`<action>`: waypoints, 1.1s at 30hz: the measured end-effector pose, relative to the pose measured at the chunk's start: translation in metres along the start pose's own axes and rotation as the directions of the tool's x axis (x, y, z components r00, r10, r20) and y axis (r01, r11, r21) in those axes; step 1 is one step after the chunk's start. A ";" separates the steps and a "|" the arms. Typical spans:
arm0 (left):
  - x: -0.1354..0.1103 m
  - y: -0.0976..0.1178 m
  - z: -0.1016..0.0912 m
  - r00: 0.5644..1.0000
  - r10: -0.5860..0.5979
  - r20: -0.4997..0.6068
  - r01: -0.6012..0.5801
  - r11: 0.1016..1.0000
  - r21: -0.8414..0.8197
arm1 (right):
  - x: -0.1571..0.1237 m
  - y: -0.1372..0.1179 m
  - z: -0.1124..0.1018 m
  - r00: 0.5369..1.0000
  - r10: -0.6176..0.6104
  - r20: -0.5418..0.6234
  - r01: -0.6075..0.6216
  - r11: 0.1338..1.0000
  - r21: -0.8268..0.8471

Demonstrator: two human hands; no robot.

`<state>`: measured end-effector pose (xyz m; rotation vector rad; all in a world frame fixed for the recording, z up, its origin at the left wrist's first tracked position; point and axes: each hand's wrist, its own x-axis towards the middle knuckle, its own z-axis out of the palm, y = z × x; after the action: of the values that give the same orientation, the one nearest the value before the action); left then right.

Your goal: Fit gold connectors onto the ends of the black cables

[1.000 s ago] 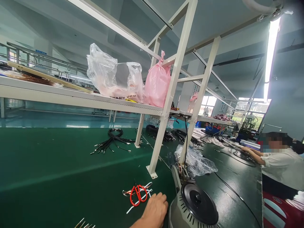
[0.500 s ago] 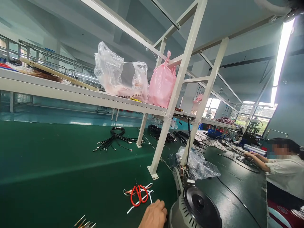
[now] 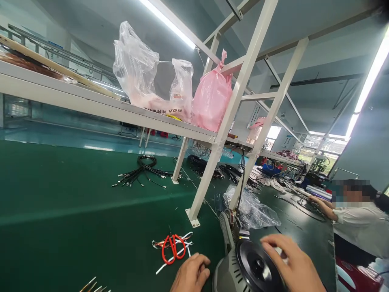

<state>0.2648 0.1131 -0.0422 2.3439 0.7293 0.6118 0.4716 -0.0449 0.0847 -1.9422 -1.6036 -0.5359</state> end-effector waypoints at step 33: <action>0.063 0.038 -0.017 0.983 0.140 -0.120 -0.149 0.986 -0.071 | 0.051 -0.012 0.017 0.867 -0.406 0.289 0.473 0.854 -0.219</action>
<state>0.3147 0.1338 0.0106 2.3162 0.5762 0.8305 0.4692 0.0059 0.1057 -1.8837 -2.2624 -0.7800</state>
